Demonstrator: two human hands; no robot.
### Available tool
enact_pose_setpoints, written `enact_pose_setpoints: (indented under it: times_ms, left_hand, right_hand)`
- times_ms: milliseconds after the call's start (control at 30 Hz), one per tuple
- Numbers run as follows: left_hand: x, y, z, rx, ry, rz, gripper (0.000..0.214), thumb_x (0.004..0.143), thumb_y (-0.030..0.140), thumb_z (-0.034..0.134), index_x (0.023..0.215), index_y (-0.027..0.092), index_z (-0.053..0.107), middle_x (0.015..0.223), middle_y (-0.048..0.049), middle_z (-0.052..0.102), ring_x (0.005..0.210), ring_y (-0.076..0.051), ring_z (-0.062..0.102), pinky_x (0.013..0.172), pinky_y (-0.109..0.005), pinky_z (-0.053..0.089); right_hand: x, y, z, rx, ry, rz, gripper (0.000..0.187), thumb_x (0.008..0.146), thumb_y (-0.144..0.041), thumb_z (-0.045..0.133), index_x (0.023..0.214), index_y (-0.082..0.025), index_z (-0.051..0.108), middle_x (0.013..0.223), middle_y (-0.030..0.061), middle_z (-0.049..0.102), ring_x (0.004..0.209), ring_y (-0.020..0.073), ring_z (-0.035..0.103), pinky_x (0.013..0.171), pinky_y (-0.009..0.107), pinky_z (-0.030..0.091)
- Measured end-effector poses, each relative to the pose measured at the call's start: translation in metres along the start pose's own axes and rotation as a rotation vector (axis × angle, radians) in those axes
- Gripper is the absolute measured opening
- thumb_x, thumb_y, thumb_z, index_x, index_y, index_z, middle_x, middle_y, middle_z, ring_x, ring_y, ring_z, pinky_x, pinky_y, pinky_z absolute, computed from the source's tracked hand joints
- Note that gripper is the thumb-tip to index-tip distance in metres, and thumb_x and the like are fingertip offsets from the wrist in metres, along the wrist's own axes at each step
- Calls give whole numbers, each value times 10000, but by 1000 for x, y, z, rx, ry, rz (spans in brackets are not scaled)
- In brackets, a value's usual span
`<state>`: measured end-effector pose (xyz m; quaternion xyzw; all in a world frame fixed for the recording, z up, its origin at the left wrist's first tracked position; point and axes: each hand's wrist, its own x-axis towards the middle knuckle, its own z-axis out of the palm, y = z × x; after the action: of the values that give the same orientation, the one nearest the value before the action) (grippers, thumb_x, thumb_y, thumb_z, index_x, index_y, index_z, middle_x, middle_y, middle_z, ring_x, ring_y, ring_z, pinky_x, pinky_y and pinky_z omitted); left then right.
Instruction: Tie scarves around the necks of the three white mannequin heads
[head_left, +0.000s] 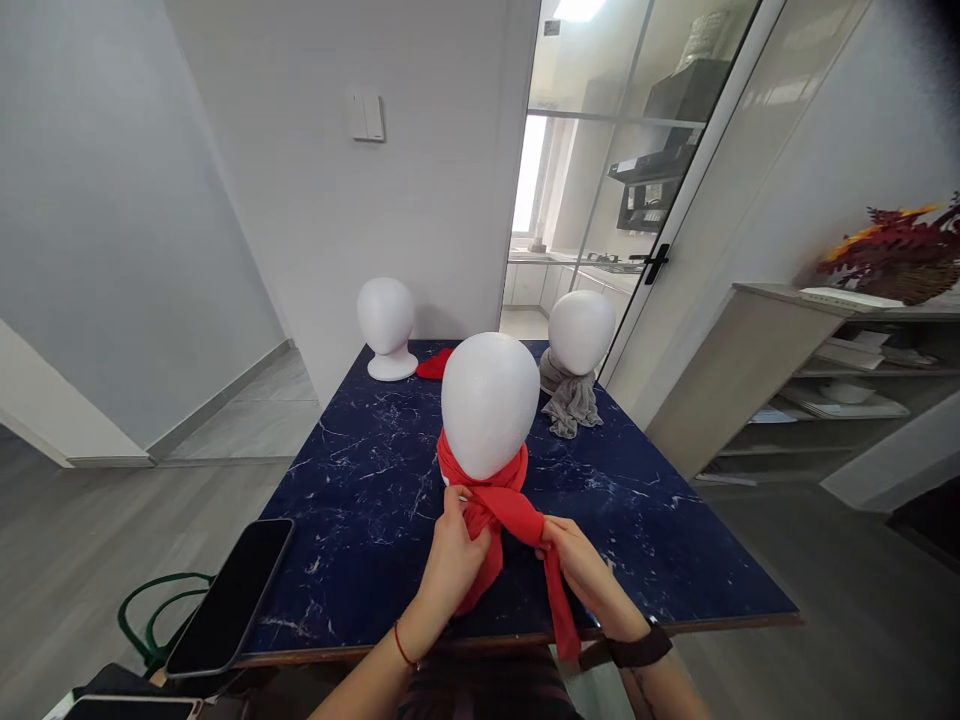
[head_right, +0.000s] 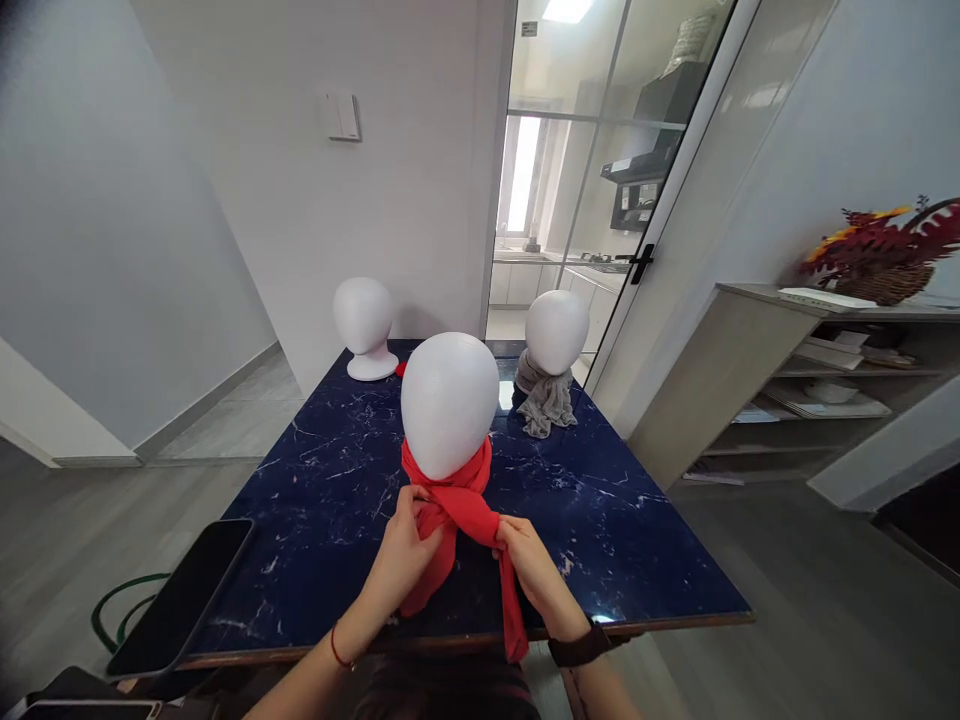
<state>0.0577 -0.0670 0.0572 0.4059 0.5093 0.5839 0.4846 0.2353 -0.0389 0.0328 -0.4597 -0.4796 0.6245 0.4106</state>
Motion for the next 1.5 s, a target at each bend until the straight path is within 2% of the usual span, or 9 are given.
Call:
enact_pose_setpoints:
  times_ms: [100,233,400,600,833,967,1133,1267,1500]
  left_hand:
    - [-4,2,0,63,-40,39,382,681,59,618,1025,225,620,840,-41,682,789,-209,617,824,-267,391]
    - [-1,2,1,154,-88,78,355,703,53,579,995,218,694,923,-74,699,863,-229,606,861,-271,383]
    - [2,4,7,258,-172,113,312,777,131,541,1026,221,707,1003,-83,701,923,-245,609,881,-302,396]
    - [-3,3,12,239,-117,115,260,790,193,571,1011,219,705,936,-85,700,819,-238,601,838,-306,406]
    - [-5,0,10,269,-95,117,246,727,120,597,922,219,709,840,-66,679,763,-222,592,814,-304,408]
    - [-6,1,10,563,-129,264,325,776,78,469,995,213,667,944,-67,630,847,-210,586,825,-346,444]
    - [-7,-2,12,744,-197,346,324,827,68,385,982,195,640,1001,-80,538,854,-181,597,750,-321,495]
    - [-6,-8,12,678,-205,385,344,818,43,403,1045,217,593,1223,-81,511,1070,-196,562,919,-357,460]
    - [6,-15,7,624,-239,309,433,748,18,459,1139,186,538,1099,-105,614,1004,-225,585,905,-398,458]
  right_hand:
    - [6,5,7,-250,-109,-73,173,685,-232,497,570,-145,592,516,-39,482,523,94,352,524,220,278]
    - [21,15,18,-424,-150,-206,190,647,-163,490,696,-126,670,699,13,654,639,147,505,624,250,376]
    - [39,21,29,-444,121,-230,234,657,-233,539,778,-87,677,790,105,711,660,202,570,602,281,424]
    - [43,20,33,-335,300,-264,243,644,-221,541,803,-96,675,831,126,719,698,213,586,643,299,448]
    - [36,16,34,218,76,-105,245,611,-207,656,848,-151,679,847,52,711,719,174,611,710,298,473]
    - [25,11,33,502,10,19,240,682,-333,674,880,-196,669,873,32,698,697,153,608,666,289,488]
    - [21,-1,43,476,-26,-28,287,710,-324,719,967,-212,658,989,32,691,846,166,619,735,281,488]
    - [27,-7,50,515,95,-89,328,637,-245,774,943,-201,665,947,21,703,836,159,633,778,275,487]
    - [36,-10,41,758,111,29,241,628,-169,717,860,-191,654,855,2,713,751,138,647,704,251,518]
